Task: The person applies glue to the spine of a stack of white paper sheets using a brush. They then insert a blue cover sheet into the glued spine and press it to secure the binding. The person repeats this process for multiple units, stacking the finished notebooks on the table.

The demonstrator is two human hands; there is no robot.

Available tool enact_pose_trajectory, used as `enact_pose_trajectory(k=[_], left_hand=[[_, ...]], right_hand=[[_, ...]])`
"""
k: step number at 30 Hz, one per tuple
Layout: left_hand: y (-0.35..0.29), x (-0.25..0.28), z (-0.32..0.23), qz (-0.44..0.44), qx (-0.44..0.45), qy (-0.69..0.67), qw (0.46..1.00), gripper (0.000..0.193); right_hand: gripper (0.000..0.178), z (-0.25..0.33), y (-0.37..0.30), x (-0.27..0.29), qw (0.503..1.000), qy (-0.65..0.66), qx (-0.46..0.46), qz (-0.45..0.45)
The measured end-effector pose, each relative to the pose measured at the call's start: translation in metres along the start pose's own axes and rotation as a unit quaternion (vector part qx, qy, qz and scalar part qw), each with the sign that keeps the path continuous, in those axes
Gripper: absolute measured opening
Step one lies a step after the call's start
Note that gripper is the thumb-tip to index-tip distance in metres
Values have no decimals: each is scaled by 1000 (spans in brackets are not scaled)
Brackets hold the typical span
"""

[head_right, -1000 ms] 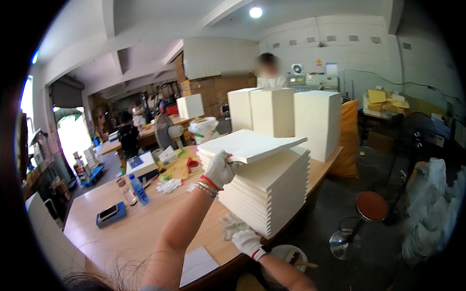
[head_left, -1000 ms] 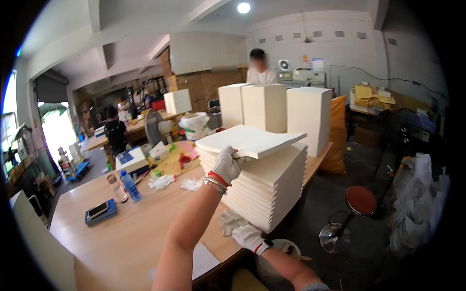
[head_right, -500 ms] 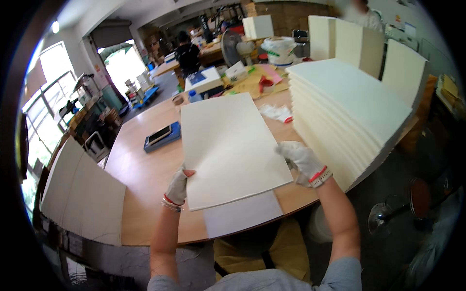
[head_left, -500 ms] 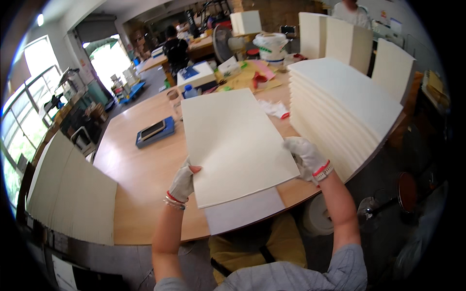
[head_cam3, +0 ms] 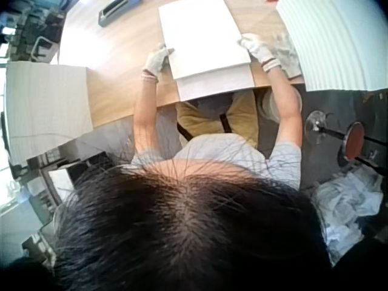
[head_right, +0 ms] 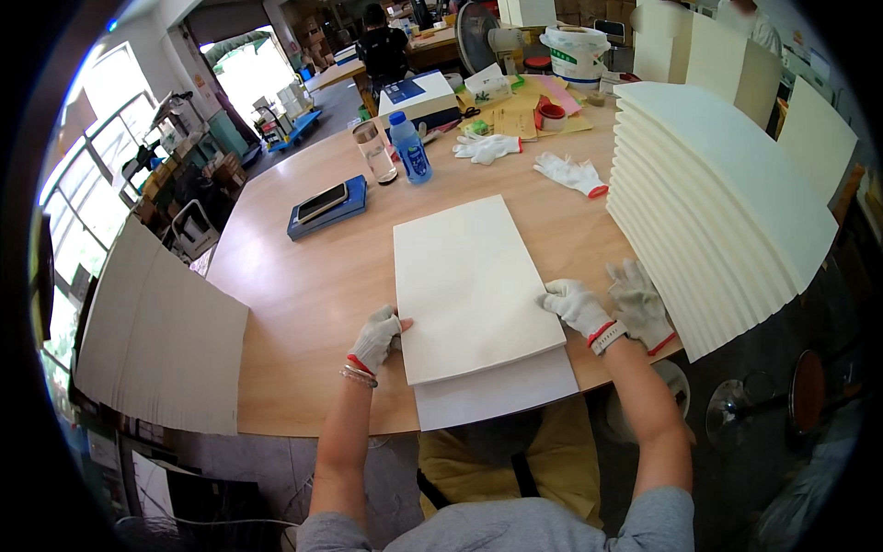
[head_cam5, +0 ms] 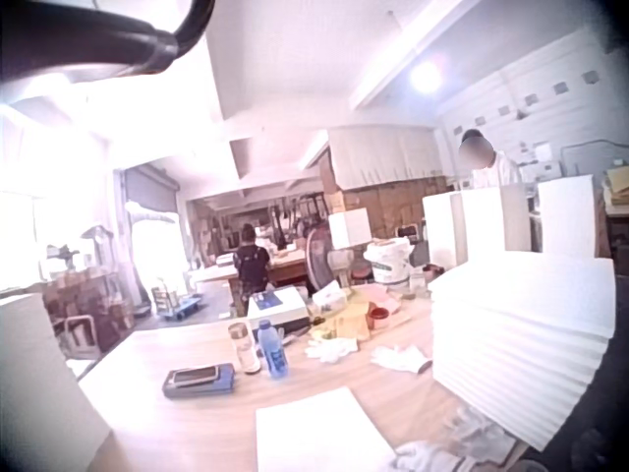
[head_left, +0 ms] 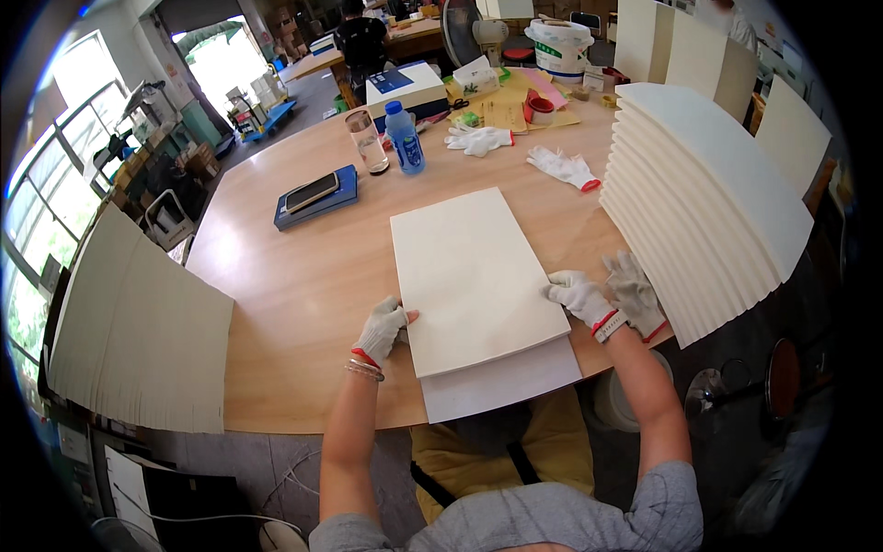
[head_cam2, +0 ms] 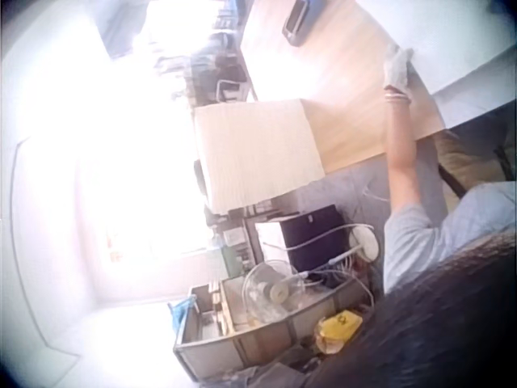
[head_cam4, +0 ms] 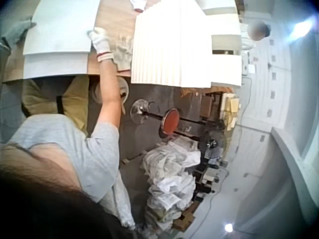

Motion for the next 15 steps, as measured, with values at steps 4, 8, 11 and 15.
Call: enact_pose_trajectory(k=[4, 8, 11, 15], left_hand=[[-9, 8, -6, -46, -25, 84, 995, 29], [-77, -4, -19, -111, -136, 304, 936, 35], [-134, -18, -10, -101, -207, 387, 893, 51], [-150, -31, 14, -79, -235, 426, 870, 67]], right_hand=[[32, -11, 8, -3, 999, -40, 1, -4], [33, 0, 1, -2, 998, -56, 12, -11], [35, 22, -2, 4, 984, -170, 43, -12], [37, 23, -6, 8, 968, -240, 71, -30]])
Point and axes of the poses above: each hand's wrist, its own y-axis towards the middle knuckle, its own x-axis out of the back of the hand, z = x × y, the point moved 9 cm from there along y, towards the middle knuckle, and after that the axes turned 15 degrees about -y, right-handed, at the moved point
